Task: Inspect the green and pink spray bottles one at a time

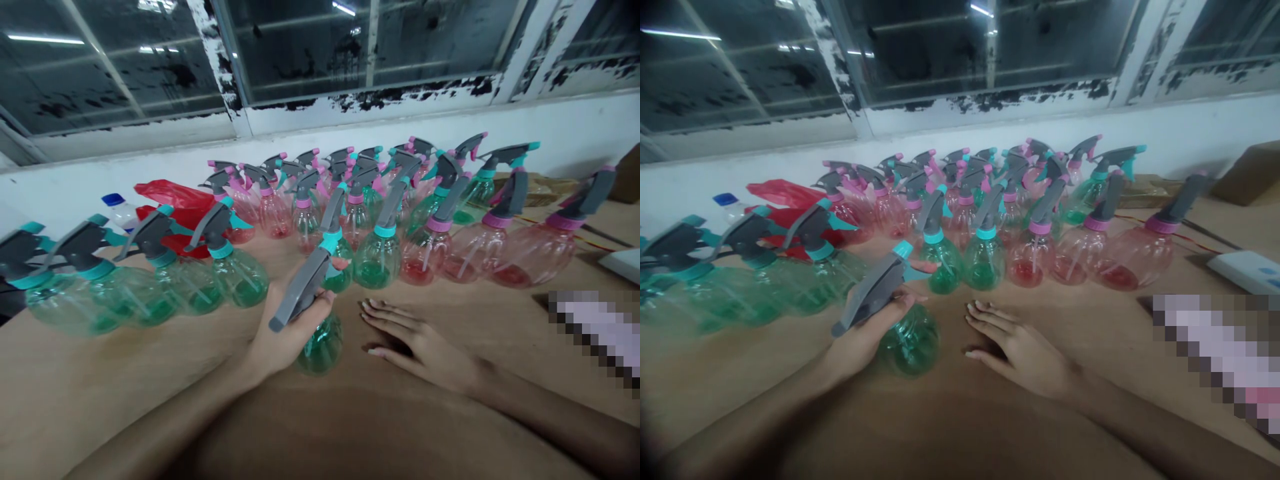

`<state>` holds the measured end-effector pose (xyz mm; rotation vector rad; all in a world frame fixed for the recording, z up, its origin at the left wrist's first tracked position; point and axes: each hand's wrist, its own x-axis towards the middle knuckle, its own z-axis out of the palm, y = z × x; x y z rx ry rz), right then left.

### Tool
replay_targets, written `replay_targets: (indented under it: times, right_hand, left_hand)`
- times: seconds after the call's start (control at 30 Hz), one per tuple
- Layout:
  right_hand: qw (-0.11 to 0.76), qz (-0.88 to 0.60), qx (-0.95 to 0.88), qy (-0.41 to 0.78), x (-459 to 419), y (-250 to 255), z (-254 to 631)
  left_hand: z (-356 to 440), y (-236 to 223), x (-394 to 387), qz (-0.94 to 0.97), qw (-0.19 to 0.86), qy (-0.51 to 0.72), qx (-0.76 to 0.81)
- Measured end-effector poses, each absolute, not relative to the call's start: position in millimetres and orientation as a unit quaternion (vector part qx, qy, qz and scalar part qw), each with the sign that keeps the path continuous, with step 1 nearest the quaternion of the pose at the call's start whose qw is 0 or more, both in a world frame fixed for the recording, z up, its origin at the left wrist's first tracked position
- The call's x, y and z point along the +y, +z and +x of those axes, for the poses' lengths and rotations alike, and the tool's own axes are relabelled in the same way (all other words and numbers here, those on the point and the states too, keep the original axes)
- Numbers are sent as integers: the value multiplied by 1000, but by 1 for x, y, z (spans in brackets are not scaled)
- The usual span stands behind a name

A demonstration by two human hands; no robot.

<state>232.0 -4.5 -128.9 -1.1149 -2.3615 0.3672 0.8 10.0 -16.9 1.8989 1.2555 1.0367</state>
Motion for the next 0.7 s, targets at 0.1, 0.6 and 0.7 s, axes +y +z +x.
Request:
replay_targets:
  times: [0.1,0.6,0.7]
  right_hand:
    - [234,-413,-871,125,-5,-128,232]
    - [238,-411,-869,139,-4,-129,232]
    - [239,-412,-868,138,-5,-128,232]
  left_hand:
    - [1,-18,11,728,323,392,461]
    - [0,-18,12,727,321,381,473]
    - [-1,-19,13,729,317,385,469]
